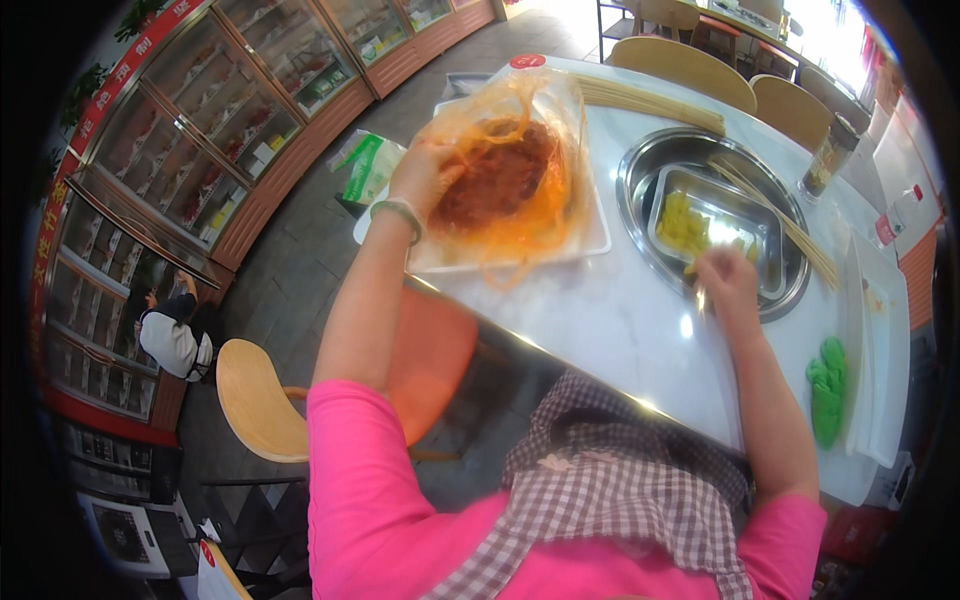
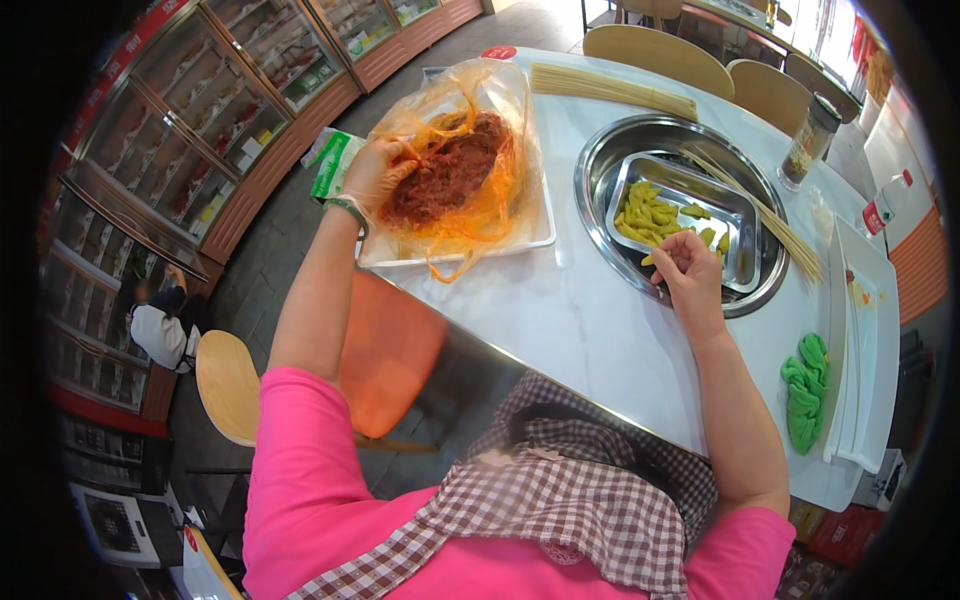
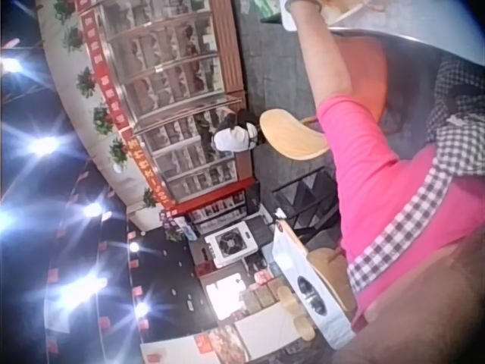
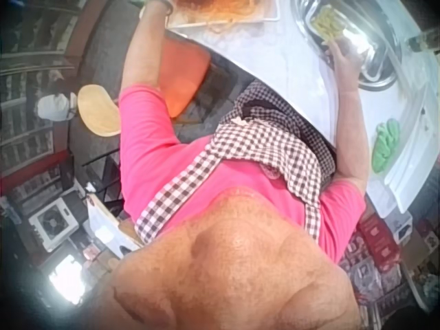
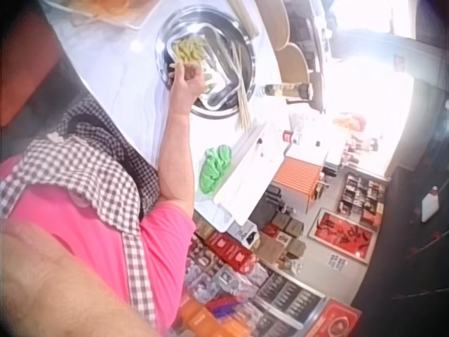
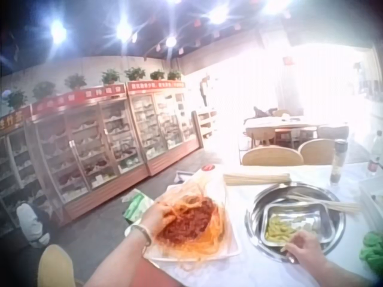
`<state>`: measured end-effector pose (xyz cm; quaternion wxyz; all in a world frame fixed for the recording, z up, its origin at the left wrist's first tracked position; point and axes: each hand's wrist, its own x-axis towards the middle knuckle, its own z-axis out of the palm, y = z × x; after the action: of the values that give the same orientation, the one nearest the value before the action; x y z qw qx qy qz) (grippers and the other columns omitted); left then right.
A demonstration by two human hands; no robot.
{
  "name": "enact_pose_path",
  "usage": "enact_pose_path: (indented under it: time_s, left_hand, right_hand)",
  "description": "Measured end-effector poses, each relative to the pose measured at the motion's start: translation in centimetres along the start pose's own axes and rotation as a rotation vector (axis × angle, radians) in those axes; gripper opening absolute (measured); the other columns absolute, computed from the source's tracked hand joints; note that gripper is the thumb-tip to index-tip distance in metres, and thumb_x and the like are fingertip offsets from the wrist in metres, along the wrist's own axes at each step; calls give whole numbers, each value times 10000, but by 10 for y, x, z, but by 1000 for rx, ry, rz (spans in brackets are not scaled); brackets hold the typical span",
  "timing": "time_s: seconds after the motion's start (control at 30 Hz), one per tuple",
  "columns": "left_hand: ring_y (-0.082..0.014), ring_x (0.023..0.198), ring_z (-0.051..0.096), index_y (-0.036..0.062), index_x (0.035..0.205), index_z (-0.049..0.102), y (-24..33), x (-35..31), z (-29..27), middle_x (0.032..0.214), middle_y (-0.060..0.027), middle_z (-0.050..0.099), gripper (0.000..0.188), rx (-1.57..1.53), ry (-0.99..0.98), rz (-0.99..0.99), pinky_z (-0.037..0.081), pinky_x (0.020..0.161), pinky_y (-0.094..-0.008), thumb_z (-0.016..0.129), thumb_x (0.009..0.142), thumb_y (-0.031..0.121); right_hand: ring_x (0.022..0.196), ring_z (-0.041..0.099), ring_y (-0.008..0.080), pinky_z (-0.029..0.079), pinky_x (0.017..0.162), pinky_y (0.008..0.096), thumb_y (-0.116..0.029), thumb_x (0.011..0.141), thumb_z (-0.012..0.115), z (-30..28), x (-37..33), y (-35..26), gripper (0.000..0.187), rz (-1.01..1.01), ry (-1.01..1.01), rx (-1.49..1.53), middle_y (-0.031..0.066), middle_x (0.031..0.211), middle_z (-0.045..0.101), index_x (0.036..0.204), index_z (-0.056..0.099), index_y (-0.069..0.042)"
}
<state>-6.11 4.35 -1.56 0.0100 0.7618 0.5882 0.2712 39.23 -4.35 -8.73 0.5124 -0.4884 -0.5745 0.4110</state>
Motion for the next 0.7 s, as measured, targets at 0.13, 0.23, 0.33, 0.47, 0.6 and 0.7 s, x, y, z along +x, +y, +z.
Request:
enact_pose_path:
  time_s: [0.13, 0.23, 0.33, 0.47, 0.6, 0.7]
  left_hand:
    - [-242, 972, 667, 14, 973, 726, 5, 1, -8, 1067, -136, 692, 102, -20, -50, -13, 507, 883, -315, 711, 873, 23]
    - [-339, 1038, 643, 11, 970, 719, 0, 2, -10, 1105, -176, 687, 162, -230, -139, -57, 506, 889, -371, 720, 810, -11]
    - [-312, 1048, 651, 8, 993, 716, 3, 5, -9, 1101, -169, 687, 176, -113, -139, -97, 509, 888, -363, 706, 823, -36]
    - [-240, 962, 644, -4, 985, 714, 3, 8, 2, 1034, -126, 683, 132, -284, -26, -190, 510, 843, -339, 704, 855, -26]
    - [-112, 800, 606, 2, 964, 706, -21, 9, 11, 887, -41, 672, 54, -400, 52, -217, 512, 724, -278, 695, 911, 7]
    - [-95, 786, 599, 7, 992, 689, -22, 8, 6, 874, -35, 675, 58, -599, 69, -256, 499, 690, -259, 662, 956, 44]
  right_hand:
    - [619, 590, 66, 481, 577, 208, -32, 909, 676, 0, 0, -1, 85, 7, 0, 9, 5, 788, 622, 915, 593, -18]
    - [618, 588, 67, 479, 577, 209, -31, 908, 677, 1, 0, 0, 86, 3, 3, 3, 5, 788, 622, 912, 592, -18]
    - [618, 587, 69, 477, 577, 210, -29, 910, 675, 1, -1, -5, 83, 1, 8, -18, 2, 789, 620, 909, 592, -19]
    - [622, 591, 71, 475, 579, 210, -28, 911, 674, 0, 0, -2, 81, 14, 10, -5, -2, 791, 616, 909, 593, -20]
    - [629, 596, 72, 472, 583, 208, -31, 911, 677, 2, -1, -4, 83, 10, 6, -4, -4, 792, 616, 912, 594, -24]
    - [645, 607, 72, 470, 586, 208, -34, 913, 677, 0, -1, -4, 82, 20, 9, -19, -4, 796, 625, 914, 595, -27]
